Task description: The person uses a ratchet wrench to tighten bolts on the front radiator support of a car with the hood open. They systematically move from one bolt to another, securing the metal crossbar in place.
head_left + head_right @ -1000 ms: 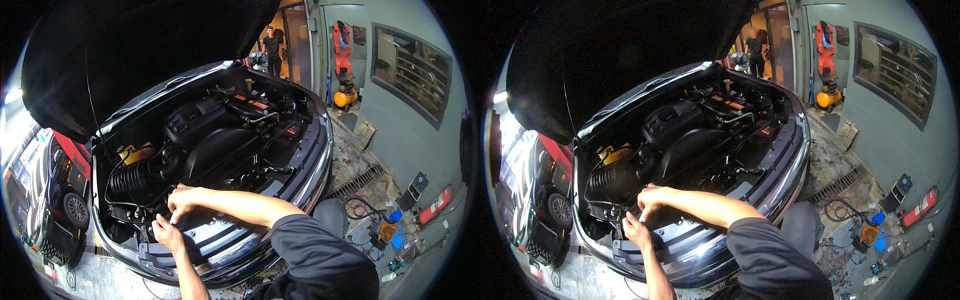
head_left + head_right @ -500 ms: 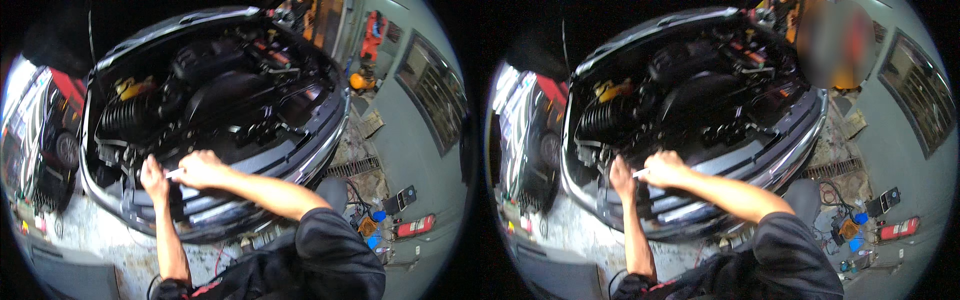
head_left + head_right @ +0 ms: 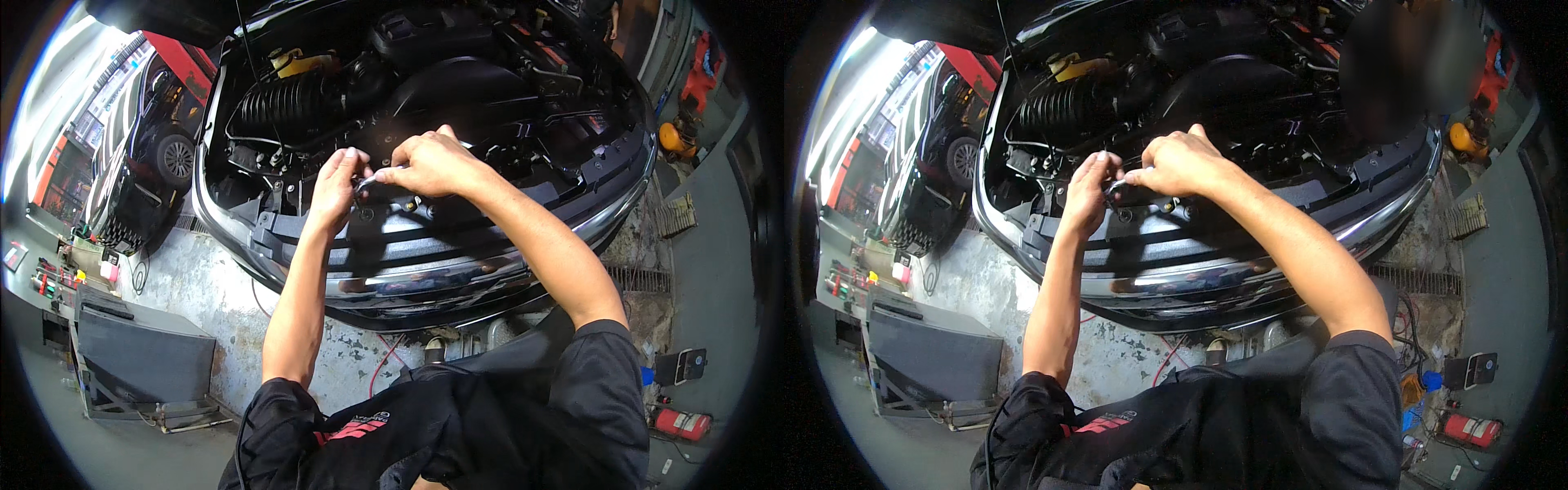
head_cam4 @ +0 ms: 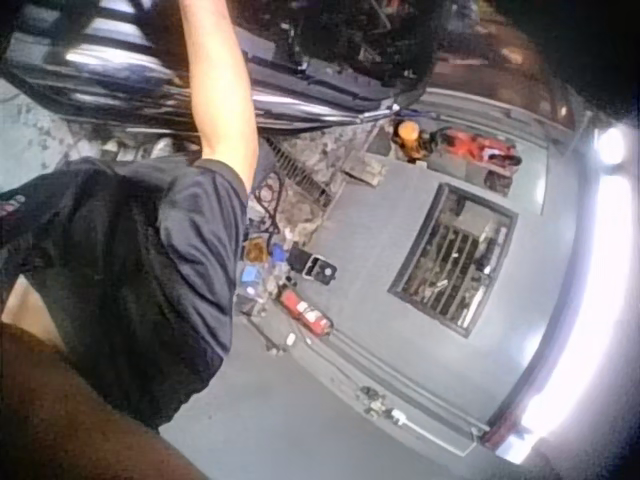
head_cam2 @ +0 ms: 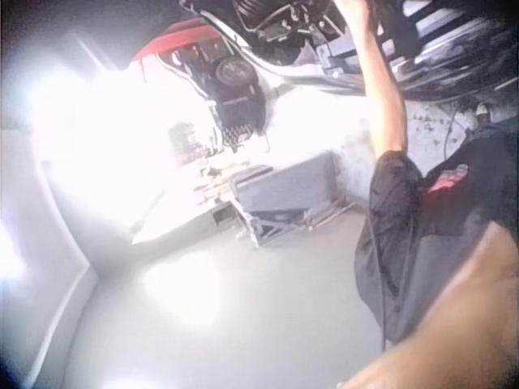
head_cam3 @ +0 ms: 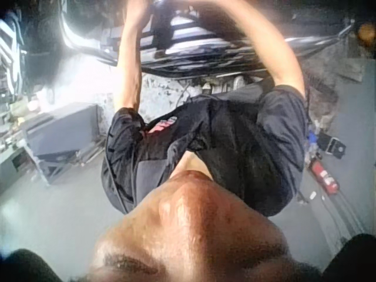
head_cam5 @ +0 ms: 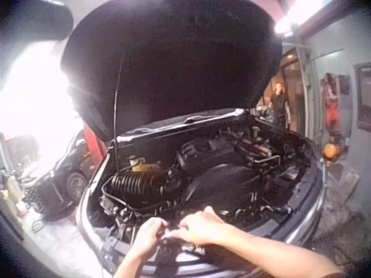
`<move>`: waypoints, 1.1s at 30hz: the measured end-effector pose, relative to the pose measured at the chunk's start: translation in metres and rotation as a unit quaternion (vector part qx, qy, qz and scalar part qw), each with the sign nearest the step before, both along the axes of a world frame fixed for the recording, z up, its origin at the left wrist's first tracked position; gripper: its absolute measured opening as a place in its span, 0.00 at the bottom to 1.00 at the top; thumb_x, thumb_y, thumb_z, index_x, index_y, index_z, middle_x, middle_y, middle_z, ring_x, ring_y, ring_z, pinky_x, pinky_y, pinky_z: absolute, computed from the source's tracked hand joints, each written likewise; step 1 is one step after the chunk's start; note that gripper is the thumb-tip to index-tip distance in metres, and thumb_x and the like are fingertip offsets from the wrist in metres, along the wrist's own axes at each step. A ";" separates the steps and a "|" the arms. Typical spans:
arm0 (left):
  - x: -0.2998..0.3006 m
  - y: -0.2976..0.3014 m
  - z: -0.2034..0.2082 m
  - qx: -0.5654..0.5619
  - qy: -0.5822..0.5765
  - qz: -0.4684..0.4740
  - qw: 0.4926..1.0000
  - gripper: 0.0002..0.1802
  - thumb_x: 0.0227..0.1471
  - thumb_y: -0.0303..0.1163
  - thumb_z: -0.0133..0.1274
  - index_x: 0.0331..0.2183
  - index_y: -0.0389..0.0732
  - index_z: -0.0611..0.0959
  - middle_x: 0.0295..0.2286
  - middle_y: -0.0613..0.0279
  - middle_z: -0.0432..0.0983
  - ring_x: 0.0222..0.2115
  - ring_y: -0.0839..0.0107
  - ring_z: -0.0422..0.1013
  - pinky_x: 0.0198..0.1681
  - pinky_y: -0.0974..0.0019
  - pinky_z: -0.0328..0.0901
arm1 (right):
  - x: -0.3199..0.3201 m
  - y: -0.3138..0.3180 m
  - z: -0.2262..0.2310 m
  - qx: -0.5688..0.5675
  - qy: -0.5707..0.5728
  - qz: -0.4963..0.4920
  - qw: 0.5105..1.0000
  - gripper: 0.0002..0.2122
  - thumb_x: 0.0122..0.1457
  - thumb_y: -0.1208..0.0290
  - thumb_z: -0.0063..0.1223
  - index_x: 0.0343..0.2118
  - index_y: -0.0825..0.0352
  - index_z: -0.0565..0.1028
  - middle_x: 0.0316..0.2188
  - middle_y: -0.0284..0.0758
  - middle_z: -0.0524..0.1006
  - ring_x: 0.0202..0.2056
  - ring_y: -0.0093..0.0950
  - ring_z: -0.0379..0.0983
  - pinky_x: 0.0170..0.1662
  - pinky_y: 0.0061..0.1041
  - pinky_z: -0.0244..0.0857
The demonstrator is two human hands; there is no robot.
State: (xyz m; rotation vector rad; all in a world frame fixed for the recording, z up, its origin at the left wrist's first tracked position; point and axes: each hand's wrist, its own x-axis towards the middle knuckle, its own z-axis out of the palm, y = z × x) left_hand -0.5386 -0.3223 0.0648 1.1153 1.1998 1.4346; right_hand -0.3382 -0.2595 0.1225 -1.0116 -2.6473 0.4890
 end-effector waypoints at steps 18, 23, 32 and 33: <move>0.002 0.007 -0.028 0.089 0.080 0.025 0.993 0.11 0.68 0.34 0.47 0.45 0.38 0.77 0.29 0.69 0.73 0.29 0.81 0.67 0.33 0.77 0.63 | 0.002 0.005 -0.013 0.000 -0.011 0.006 1.000 0.26 0.58 0.40 0.56 0.38 0.62 0.85 0.33 0.40 0.85 0.43 0.34 0.80 0.59 0.38 0.54; 0.007 0.002 -0.026 0.084 0.086 0.044 0.992 0.11 0.67 0.32 0.47 0.45 0.36 0.77 0.29 0.68 0.73 0.31 0.82 0.67 0.37 0.77 0.62 | 0.002 0.010 -0.013 0.005 -0.011 0.017 1.000 0.26 0.57 0.40 0.56 0.38 0.63 0.85 0.32 0.40 0.85 0.41 0.35 0.80 0.60 0.38 0.53; 0.008 0.000 -0.035 0.120 0.096 0.059 0.986 0.11 0.67 0.32 0.48 0.45 0.37 0.77 0.30 0.68 0.73 0.31 0.83 0.66 0.36 0.78 0.62 | 0.002 0.018 -0.004 -0.011 -0.026 0.040 0.999 0.26 0.55 0.41 0.59 0.39 0.63 0.85 0.33 0.41 0.85 0.43 0.37 0.80 0.61 0.37 0.52; 0.008 0.000 -0.036 0.127 0.094 0.056 0.986 0.10 0.67 0.32 0.48 0.45 0.37 0.77 0.30 0.68 0.73 0.31 0.83 0.66 0.36 0.78 0.62 | 0.002 0.020 -0.004 -0.001 -0.017 0.049 0.999 0.25 0.55 0.42 0.59 0.39 0.64 0.85 0.33 0.42 0.84 0.43 0.37 0.80 0.61 0.37 0.54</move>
